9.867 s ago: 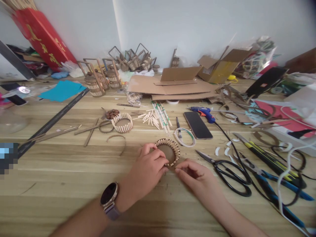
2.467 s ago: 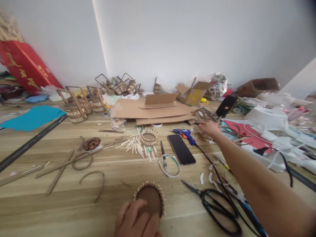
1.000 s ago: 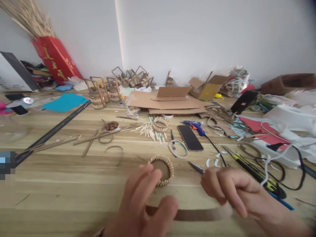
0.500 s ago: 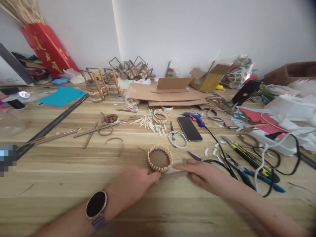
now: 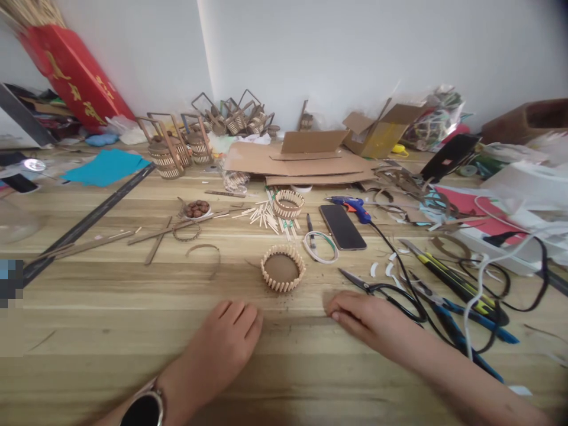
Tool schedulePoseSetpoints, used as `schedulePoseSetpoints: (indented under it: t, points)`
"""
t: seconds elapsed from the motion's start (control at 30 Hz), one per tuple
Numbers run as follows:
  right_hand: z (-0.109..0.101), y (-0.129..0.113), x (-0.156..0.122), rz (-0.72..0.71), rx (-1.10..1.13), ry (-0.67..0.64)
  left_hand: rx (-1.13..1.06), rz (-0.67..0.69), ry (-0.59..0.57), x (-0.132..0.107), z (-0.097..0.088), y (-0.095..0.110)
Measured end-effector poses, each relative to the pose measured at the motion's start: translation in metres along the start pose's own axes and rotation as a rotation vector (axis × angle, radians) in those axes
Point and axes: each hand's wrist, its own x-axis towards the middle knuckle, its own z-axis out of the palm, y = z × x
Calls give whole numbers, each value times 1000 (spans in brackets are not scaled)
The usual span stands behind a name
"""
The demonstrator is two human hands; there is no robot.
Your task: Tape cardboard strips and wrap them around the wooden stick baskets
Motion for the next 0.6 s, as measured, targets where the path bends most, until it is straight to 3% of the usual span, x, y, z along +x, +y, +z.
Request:
schedulePoseSetpoints:
  t: [0.37, 0.5, 0.6]
  points:
    - [4, -1, -3, 68, 15, -39, 113, 19, 104, -23, 6, -17]
    - [8, 3, -5, 113, -23, -32, 126, -69, 54, -31, -3, -24]
    - [10, 8, -6, 138, -35, -35, 99, -165, 101, -38, -18, -12]
